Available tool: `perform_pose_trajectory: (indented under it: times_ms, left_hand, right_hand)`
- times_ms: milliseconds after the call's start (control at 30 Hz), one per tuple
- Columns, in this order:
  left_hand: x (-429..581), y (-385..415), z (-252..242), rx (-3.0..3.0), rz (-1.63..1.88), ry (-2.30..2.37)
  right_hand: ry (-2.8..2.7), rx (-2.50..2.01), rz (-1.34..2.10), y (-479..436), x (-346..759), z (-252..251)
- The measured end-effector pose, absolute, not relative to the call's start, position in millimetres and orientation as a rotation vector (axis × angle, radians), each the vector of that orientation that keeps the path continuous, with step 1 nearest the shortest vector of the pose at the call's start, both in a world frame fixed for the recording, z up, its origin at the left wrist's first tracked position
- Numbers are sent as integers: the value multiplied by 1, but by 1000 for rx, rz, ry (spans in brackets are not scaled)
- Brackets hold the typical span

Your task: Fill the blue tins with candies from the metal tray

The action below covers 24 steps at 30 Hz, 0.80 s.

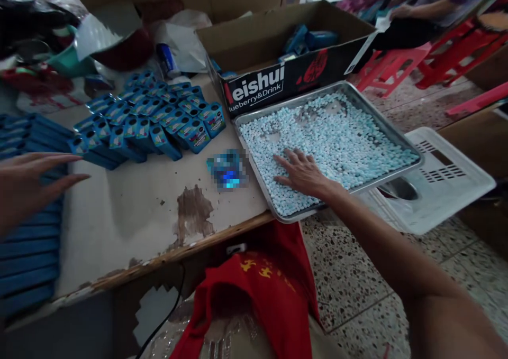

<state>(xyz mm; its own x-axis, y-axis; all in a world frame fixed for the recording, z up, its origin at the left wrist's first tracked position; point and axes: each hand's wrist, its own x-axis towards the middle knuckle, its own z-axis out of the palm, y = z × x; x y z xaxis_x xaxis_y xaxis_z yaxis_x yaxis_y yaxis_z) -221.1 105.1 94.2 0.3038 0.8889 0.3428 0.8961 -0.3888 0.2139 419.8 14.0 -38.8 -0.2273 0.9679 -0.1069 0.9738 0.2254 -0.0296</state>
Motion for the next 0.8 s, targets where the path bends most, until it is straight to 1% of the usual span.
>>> perform_pose_trajectory:
  times_ms: [67,133,233,300,367,433,533,633,800]
  left_hand:
    - [-186,101,91,-2569,-494,-1588]
    - [-151,97,89,-2632,-420,-1448]
    - [-113,88,78,-2709,-379,-1373]
    - [-99,81,65,-2776,-404,-1402]
    - [-88,75,48,-2854,-529,-1477]
    - [-75,70,30,-2891,-757,-1596]
    - [-48,64,6,-2832,-1097,-1818]
    - [-18,59,-10,-2780,-1307,-1971]
    - [9,61,-25,-2821,-1488,-2018]
  right_hand:
    - [2465,1830,-107,25,406,-37]
    - [2479,1839,-181,32,397,-35]
    - [2459,1932,-369,31,400,-37]
    - [2452,2210,-666,29,410,-41]
    - [2370,2590,-1164,29,422,-45]
    - [2192,2849,-1681,30,431,-48]
    - [2035,2958,-2074,33,432,-48]
    - [1939,3008,-2282,32,420,-49]
    - [2004,2928,-2348,30,403,-47]
